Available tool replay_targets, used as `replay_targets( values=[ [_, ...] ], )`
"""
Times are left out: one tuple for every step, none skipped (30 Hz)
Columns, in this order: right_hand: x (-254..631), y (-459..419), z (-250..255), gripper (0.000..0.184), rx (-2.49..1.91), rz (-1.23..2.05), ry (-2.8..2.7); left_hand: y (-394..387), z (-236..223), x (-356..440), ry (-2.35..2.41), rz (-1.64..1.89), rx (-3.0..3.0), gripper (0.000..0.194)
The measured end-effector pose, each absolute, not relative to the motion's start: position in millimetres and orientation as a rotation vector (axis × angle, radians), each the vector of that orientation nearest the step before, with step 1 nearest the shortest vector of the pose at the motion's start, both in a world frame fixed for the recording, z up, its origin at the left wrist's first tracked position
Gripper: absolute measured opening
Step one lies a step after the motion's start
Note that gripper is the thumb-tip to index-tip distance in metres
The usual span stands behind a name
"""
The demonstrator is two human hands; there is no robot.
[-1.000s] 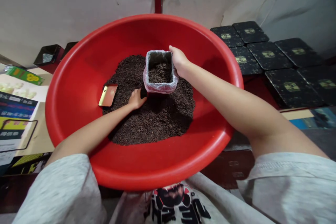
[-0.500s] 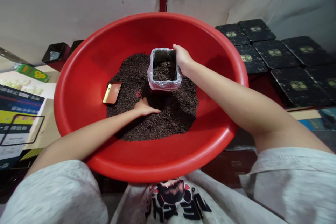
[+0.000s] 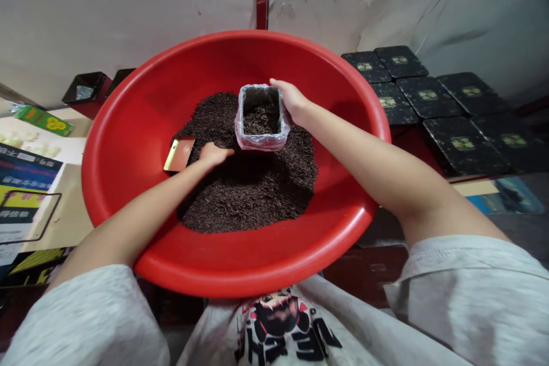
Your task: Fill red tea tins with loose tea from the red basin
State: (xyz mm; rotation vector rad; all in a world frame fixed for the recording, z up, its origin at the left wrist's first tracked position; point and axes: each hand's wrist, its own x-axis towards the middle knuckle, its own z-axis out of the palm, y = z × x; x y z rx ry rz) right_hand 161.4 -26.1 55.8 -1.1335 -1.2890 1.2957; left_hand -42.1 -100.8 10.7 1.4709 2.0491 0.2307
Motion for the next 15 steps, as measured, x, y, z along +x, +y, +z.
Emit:
replay_targets(
  values=[
    [160, -30, 61, 0.051, -1.123, 1.394, -1.306, -94, 18, -46, 2.057, 0.355, 1.429, 0.041],
    [159, -34, 65, 0.049, -1.104, 1.484, -1.326, -88, 27, -50, 2.043, 0.521, 1.360, 0.038],
    [158, -37, 69, 0.047, -1.079, 1.549, -1.350, -83, 36, -52, 2.008, 0.703, 1.273, 0.033],
    [157, -40, 72, 0.046, -1.053, 1.574, -1.375, -79, 46, -52, 1.963, 0.866, 1.185, 0.027],
    [156, -43, 74, 0.045, -1.030, 1.585, -1.399, -76, 56, -51, 1.908, 1.001, 1.113, 0.021],
    [155, -46, 76, 0.045, -1.008, 1.593, -1.418, -74, 67, -48, 1.849, 1.097, 1.072, 0.016],
    [154, -48, 77, 0.045, -0.990, 1.605, -1.432, -73, 77, -44, 1.783, 1.164, 1.054, 0.013],
    [154, -50, 78, 0.045, -0.976, 1.624, -1.442, -73, 88, -39, 1.709, 1.215, 1.039, 0.012],
    [153, -52, 79, 0.045, -0.963, 1.646, -1.446, -73, 98, -33, 1.629, 1.246, 1.027, 0.014],
    [153, -53, 79, 0.045, -0.951, 1.673, -1.448, -75, 107, -26, 1.551, 1.265, 1.007, 0.016],
    [154, -54, 80, 0.045, -0.937, 1.699, -1.452, -78, 115, -18, 1.482, 1.271, 0.989, 0.017],
    [154, -56, 81, 0.045, -0.919, 1.720, -1.456, -81, 122, -11, 1.430, 1.265, 0.979, 0.017],
    [154, -56, 82, 0.045, -0.902, 1.732, -1.459, -83, 127, -3, 1.390, 1.263, 0.970, 0.017],
    [155, -57, 83, 0.044, -0.887, 1.738, -1.461, -86, 130, 3, 1.362, 1.266, 0.969, 0.017],
    [155, -57, 84, 0.044, -0.878, 1.737, -1.462, -87, 130, 9, 1.348, 1.276, 0.976, 0.017]
  ],
)
